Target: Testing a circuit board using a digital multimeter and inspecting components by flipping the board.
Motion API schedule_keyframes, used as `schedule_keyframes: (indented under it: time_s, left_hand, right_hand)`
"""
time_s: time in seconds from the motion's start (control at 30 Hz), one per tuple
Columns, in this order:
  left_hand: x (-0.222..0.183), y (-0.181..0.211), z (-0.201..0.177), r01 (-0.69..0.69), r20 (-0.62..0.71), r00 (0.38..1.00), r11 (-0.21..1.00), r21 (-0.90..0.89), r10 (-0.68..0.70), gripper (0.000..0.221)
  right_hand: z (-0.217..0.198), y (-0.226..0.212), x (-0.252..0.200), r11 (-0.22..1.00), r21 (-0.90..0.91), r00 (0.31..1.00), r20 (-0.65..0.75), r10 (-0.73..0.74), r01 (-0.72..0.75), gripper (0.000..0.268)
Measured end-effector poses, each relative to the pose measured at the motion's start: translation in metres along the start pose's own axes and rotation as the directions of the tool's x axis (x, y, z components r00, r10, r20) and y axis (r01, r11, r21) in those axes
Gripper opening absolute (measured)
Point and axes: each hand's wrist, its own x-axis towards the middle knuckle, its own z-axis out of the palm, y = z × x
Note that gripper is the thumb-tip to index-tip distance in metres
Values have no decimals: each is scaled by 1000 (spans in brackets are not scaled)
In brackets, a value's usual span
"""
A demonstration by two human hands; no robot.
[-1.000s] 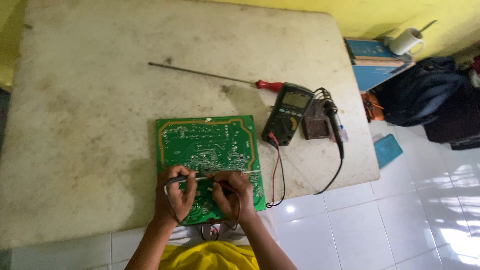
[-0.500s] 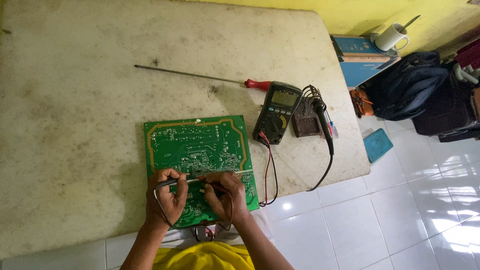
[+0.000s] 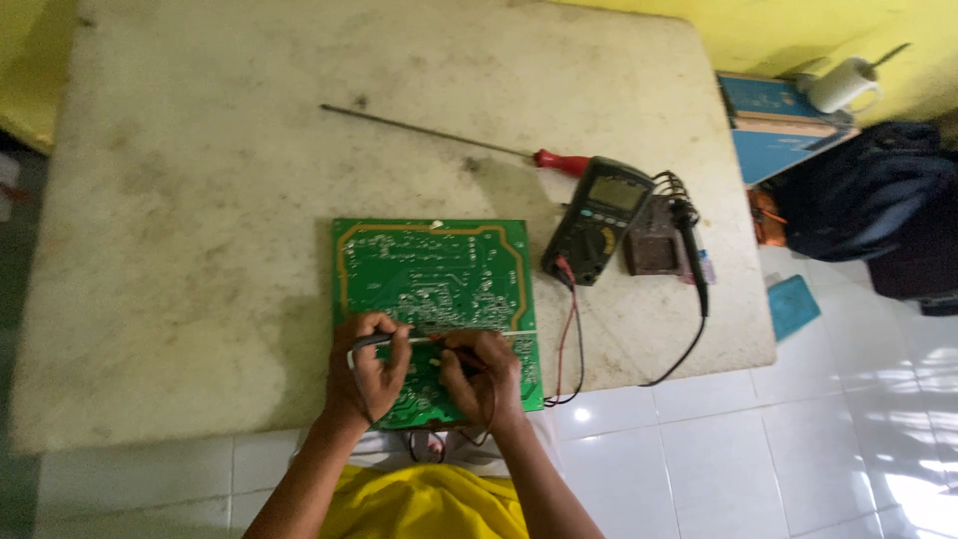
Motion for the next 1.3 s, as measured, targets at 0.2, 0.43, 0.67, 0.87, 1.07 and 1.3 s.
schedule_keyframes:
  time_s: [0.2,0.43,0.67,0.87,1.07,1.3]
  left_hand:
    - [-6,-1,3,89,-10,996,996,-19,-89,17]
    - [-9,-1,3,118,-8,993,992,-52,-119,15]
    - [-8,0,3,95,-11,995,995,-38,-96,15]
    - [-7,4,3,80,-20,997,997,-17,-81,16]
    - [-7,0,4,42,-27,999,999,3,-41,16]
    - [-9,-7,6,75,-5,997,997,-35,-75,18]
  right_hand:
    - [5,-9,4,999,29,999,-10,38,-38,8]
    - [5,-10,4,994,92,997,-46,60,-55,8]
    - [3,-2,0,992,104,996,-45,80,-75,8]
    - [4,-8,1,988,130,994,-60,89,-81,8]
    - [5,-13,2,979,174,992,-57,115,-103,7]
    - [6,-9,0,991,111,995,-45,85,-80,8]
